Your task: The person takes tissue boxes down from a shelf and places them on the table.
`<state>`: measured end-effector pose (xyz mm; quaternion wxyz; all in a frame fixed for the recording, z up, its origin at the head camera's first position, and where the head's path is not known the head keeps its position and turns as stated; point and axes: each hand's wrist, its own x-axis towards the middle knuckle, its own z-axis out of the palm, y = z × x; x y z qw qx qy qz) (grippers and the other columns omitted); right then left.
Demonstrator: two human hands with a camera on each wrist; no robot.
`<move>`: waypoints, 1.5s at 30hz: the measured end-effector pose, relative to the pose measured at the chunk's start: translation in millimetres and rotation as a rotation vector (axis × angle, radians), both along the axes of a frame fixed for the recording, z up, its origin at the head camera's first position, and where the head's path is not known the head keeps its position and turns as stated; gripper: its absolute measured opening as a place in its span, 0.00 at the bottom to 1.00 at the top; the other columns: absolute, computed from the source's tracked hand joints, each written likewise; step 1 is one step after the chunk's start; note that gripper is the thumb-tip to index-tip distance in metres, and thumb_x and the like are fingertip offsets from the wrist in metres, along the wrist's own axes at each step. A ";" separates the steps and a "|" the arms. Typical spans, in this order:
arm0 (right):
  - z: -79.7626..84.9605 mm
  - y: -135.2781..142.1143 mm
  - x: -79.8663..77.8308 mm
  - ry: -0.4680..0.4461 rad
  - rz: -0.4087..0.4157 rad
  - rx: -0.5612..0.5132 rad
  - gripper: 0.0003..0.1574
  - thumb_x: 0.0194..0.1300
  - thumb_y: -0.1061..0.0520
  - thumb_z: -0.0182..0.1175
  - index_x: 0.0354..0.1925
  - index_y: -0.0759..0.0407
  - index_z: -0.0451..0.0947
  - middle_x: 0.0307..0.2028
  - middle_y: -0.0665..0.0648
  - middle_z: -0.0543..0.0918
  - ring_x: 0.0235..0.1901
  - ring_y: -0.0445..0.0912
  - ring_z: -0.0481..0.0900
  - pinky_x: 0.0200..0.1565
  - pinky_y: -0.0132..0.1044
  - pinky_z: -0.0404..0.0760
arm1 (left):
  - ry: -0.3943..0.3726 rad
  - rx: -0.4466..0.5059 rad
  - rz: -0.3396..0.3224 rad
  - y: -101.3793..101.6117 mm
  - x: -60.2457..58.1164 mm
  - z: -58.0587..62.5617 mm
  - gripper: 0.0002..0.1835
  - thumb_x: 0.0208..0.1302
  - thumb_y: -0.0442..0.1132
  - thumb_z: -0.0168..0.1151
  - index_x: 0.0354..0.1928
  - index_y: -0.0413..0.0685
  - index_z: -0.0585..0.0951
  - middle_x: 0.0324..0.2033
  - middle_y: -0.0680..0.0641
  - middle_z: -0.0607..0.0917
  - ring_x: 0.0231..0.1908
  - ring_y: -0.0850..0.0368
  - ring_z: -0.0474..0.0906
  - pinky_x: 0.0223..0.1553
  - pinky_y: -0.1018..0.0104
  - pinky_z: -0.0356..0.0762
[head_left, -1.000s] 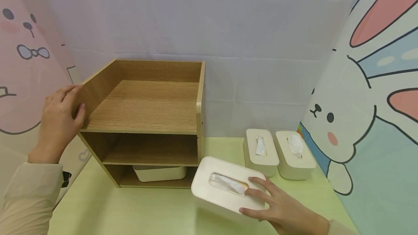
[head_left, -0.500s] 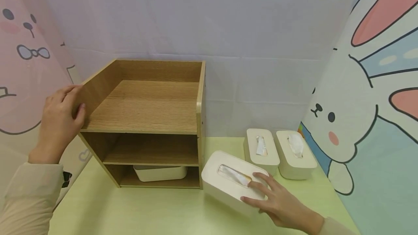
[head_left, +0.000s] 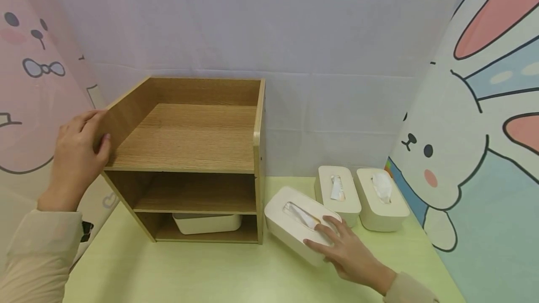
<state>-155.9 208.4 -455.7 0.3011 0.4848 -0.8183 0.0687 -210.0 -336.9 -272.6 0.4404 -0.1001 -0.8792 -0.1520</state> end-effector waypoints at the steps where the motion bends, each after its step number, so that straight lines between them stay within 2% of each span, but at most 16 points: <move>1: -1.8 -1.3 -1.2 -0.003 -0.009 0.001 0.24 0.69 0.48 0.37 0.57 0.40 0.72 0.50 0.59 0.76 0.52 0.63 0.70 0.39 0.67 0.73 | -0.001 0.000 0.001 0.1 -0.1 -0.1 0.25 0.54 0.28 0.54 0.57 0.38 0.72 0.52 0.33 0.74 0.52 0.32 0.66 0.56 0.46 0.59; 3: -5.2 -3.8 -3.7 -0.014 -0.029 0.000 0.24 0.62 0.52 0.47 0.57 0.41 0.72 0.50 0.60 0.75 0.52 0.64 0.69 0.37 0.68 0.73 | -0.003 -0.001 0.003 0.2 -0.3 -0.1 0.25 0.54 0.28 0.54 0.57 0.38 0.72 0.52 0.33 0.74 0.52 0.32 0.66 0.56 0.46 0.59; 7: -11.8 -9.7 -8.6 -0.026 -0.081 -0.004 0.42 0.37 0.58 0.65 0.57 0.43 0.72 0.48 0.60 0.75 0.52 0.64 0.70 0.37 0.67 0.73 | -0.006 -0.002 0.005 0.5 -0.3 -0.3 0.25 0.54 0.28 0.54 0.57 0.38 0.72 0.53 0.34 0.74 0.53 0.32 0.66 0.56 0.46 0.59; 10: -16.8 -14.4 -12.9 -0.031 -0.131 -0.005 0.48 0.31 0.59 0.71 0.57 0.43 0.72 0.48 0.61 0.75 0.51 0.64 0.70 0.37 0.65 0.75 | -0.009 -0.002 0.007 0.7 -0.3 -0.4 0.24 0.54 0.28 0.54 0.57 0.37 0.72 0.53 0.33 0.74 0.53 0.32 0.66 0.57 0.46 0.59; 19: -31.3 -30.2 -28.0 -0.048 -0.252 -0.016 0.48 0.31 0.58 0.72 0.56 0.42 0.72 0.48 0.61 0.75 0.51 0.64 0.70 0.38 0.66 0.75 | -0.012 0.002 0.009 0.9 0.4 0.4 0.25 0.54 0.28 0.53 0.57 0.37 0.72 0.53 0.33 0.74 0.54 0.33 0.66 0.58 0.47 0.59; 28: -46.8 -42.3 -36.2 -0.080 -0.323 -0.030 0.45 0.34 0.57 0.71 0.55 0.42 0.72 0.48 0.61 0.75 0.50 0.64 0.71 0.39 0.68 0.74 | -0.012 0.003 0.010 0.6 -0.5 0.1 0.24 0.54 0.29 0.54 0.57 0.38 0.72 0.53 0.34 0.74 0.53 0.32 0.66 0.57 0.46 0.59; 32: -49.6 -49.4 -38.6 -0.096 -0.363 -0.048 0.43 0.36 0.57 0.71 0.55 0.42 0.72 0.48 0.61 0.75 0.52 0.66 0.70 0.40 0.68 0.73 | -0.008 0.006 0.006 -0.5 -0.4 0.0 0.25 0.54 0.28 0.54 0.57 0.38 0.72 0.53 0.34 0.74 0.54 0.33 0.66 0.57 0.47 0.59; 39: -51.8 -63.3 -40.0 -0.160 -0.475 -0.009 0.41 0.42 0.56 0.70 0.57 0.41 0.70 0.50 0.62 0.73 0.55 0.69 0.68 0.44 0.71 0.70 | -0.013 0.009 0.008 -0.6 -0.7 -0.3 0.24 0.54 0.28 0.54 0.57 0.38 0.72 0.53 0.34 0.74 0.54 0.33 0.66 0.57 0.46 0.59; 45: -56.0 -72.4 -43.3 -0.155 -0.518 -0.007 0.41 0.44 0.54 0.69 0.58 0.41 0.69 0.51 0.63 0.74 0.54 0.70 0.69 0.39 0.68 0.73 | -0.009 0.012 0.000 -1.0 -1.4 -0.9 0.25 0.54 0.28 0.54 0.57 0.38 0.72 0.53 0.34 0.74 0.54 0.33 0.66 0.58 0.47 0.59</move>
